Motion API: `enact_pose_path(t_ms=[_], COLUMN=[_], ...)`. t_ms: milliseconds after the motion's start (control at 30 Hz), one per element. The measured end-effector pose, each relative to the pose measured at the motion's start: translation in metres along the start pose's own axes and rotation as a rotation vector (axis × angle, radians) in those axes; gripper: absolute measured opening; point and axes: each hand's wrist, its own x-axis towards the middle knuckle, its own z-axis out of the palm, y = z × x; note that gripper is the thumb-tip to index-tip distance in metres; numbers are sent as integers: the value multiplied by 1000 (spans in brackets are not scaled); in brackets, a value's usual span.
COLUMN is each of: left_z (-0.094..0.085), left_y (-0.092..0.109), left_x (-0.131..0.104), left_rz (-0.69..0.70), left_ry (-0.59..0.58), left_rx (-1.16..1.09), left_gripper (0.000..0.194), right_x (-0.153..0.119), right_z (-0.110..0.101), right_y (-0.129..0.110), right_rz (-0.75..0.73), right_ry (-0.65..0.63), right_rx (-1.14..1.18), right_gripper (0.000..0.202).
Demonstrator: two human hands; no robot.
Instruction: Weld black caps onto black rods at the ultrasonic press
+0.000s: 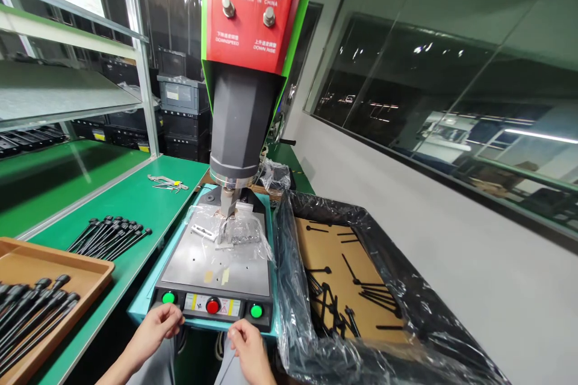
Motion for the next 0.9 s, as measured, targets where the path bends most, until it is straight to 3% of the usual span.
enact_pose_path(t_ms=[200,300,400,500,700,800,900], left_z=[6,13,24,37,60,65,68], left_y=[30,53,69,75,82,90,97], left_x=[20,41,66,88,99,92,85], left_rz=[58,30,-6,-66,-117,-89,-58], left_ry=[31,128,188,184,52,-17,-63], left_rx=[-41,-163,-302,-365,-402,-439,-499], left_gripper=[35,34,51,64,46,38,36], right_x=[18,40,69,99,145,149,147], right_z=[-5,-13,-23,-31,-36,-41,-37], right_y=[-22,-30,-38,-45,-57,-60,-62], right_rz=[-28,5,41,97,117,23,-93], right_ry=[32,178,346,405,296,177,15], right_rx=[155,280,438,679,929,1024,918], right_gripper=[41,43,48,45,26,28,29])
